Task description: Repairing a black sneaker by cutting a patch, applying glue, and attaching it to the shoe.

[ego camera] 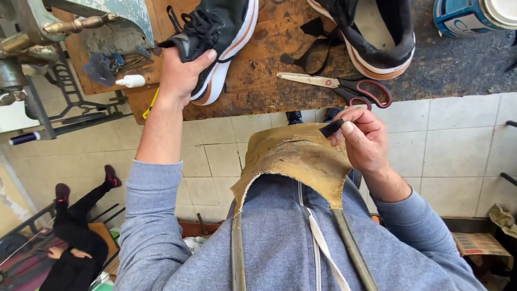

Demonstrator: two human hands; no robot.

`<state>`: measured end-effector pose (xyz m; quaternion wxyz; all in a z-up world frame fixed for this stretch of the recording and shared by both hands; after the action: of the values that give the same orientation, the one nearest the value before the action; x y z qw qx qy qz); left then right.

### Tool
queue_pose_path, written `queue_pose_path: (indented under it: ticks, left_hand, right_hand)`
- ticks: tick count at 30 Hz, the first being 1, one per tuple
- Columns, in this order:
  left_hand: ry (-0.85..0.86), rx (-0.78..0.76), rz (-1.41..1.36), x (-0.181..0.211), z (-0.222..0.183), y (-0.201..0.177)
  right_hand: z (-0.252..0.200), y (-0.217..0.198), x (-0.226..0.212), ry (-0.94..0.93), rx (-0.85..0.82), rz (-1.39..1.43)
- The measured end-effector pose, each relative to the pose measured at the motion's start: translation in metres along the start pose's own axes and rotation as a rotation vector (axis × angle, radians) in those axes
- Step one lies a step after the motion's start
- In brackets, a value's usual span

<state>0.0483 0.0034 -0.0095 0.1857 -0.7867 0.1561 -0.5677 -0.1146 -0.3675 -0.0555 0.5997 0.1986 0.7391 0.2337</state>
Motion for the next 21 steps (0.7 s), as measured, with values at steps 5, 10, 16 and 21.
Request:
queue_pose_path:
  ticks: [5, 10, 16, 21]
  left_hand:
    - [-0.113, 0.05, -0.359, 0.0, -0.031, 0.012]
    - [-0.214, 0.045, -0.565, -0.001, -0.055, 0.036]
    - [-0.299, -0.057, -0.697, 0.005, -0.065, 0.06]
    - [-0.324, -0.24, -1.026, 0.002, -0.061, 0.067]
  right_hand:
    - [0.011, -0.009, -0.008, 0.032, -0.077, 0.002]
    - [0.029, -0.008, -0.012, 0.06, -0.14, -0.025]
    - [0.04, 0.004, -0.02, 0.063, -0.196, -0.097]
    - [0.043, 0.013, -0.017, 0.041, -0.161, -0.101]
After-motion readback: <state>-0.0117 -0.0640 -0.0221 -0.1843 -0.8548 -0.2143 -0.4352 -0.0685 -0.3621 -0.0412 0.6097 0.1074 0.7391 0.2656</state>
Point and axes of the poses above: each hand's wrist, its own z-axis towards the middle knuckle, its own y-axis out of the palm, x = y × z, the point moved 6 cm from there along z, towards the middle knuckle, and after that the axes turned 2 degrees about y, right-handed, at the moved point
